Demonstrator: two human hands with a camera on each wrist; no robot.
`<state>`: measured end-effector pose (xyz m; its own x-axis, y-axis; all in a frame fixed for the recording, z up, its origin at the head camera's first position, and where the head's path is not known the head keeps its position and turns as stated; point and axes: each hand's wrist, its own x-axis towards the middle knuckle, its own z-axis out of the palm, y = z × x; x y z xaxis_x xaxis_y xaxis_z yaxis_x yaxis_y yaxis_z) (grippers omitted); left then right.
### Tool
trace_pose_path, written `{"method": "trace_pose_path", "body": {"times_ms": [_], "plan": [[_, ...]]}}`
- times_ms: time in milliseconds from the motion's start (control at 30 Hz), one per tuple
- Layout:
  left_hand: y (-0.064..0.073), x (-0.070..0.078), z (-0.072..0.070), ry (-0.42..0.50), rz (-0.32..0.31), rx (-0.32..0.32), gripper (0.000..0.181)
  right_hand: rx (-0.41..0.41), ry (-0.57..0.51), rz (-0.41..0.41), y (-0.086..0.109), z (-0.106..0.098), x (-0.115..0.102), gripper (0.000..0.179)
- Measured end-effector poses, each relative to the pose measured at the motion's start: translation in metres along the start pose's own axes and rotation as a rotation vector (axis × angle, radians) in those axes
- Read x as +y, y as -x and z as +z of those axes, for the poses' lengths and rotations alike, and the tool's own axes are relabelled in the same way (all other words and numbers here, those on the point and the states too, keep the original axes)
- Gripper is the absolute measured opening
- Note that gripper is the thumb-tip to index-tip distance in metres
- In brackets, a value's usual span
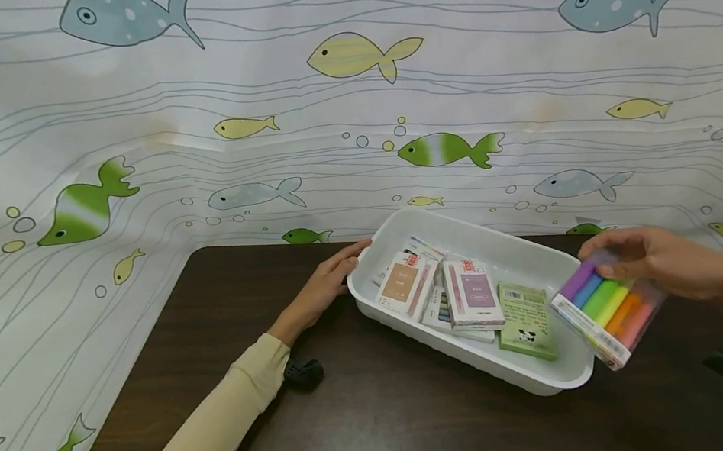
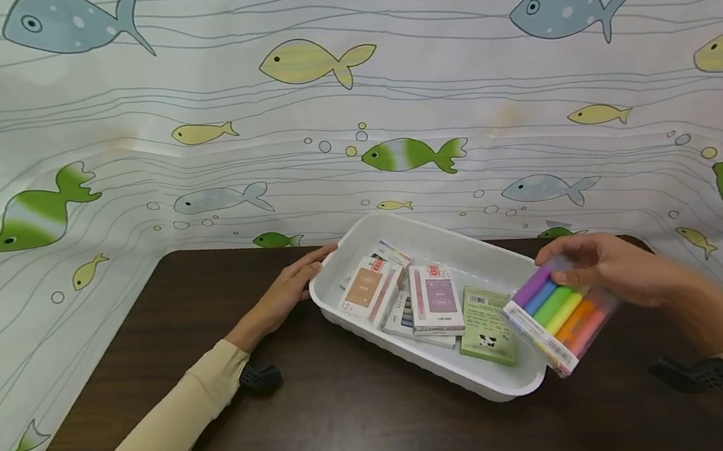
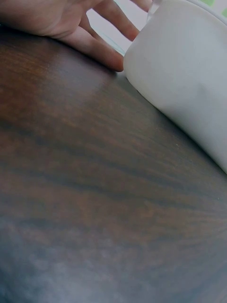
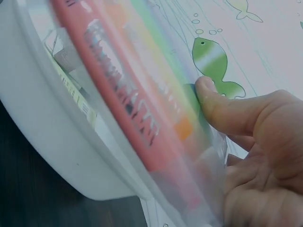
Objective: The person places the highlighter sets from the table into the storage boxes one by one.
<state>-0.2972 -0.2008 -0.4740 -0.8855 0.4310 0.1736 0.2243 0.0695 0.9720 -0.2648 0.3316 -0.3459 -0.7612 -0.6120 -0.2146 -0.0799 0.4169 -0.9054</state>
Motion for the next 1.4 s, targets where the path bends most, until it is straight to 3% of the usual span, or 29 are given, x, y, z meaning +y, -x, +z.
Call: {"method": "trace_pose_path", "body": {"times_ms": [500,800,1100,1400], "plan": [[0.001,0.003,0.0,0.008,0.001,-0.009,0.046,0.111,0.01,0.019,-0.046,0.02,0.006,0.041],[-0.001,-0.002,-0.002,0.002,0.0,-0.002,0.046,0.069,0.001,0.002,-0.072,0.031,-0.002,0.039],[-0.002,0.0,-0.002,0.015,-0.003,-0.003,0.047,0.034,-0.034,-0.013,-0.084,0.041,-0.004,0.037],[0.0,0.0,-0.002,0.004,0.001,-0.004,0.045,0.059,0.006,-0.001,-0.098,0.057,-0.011,0.041]]}}
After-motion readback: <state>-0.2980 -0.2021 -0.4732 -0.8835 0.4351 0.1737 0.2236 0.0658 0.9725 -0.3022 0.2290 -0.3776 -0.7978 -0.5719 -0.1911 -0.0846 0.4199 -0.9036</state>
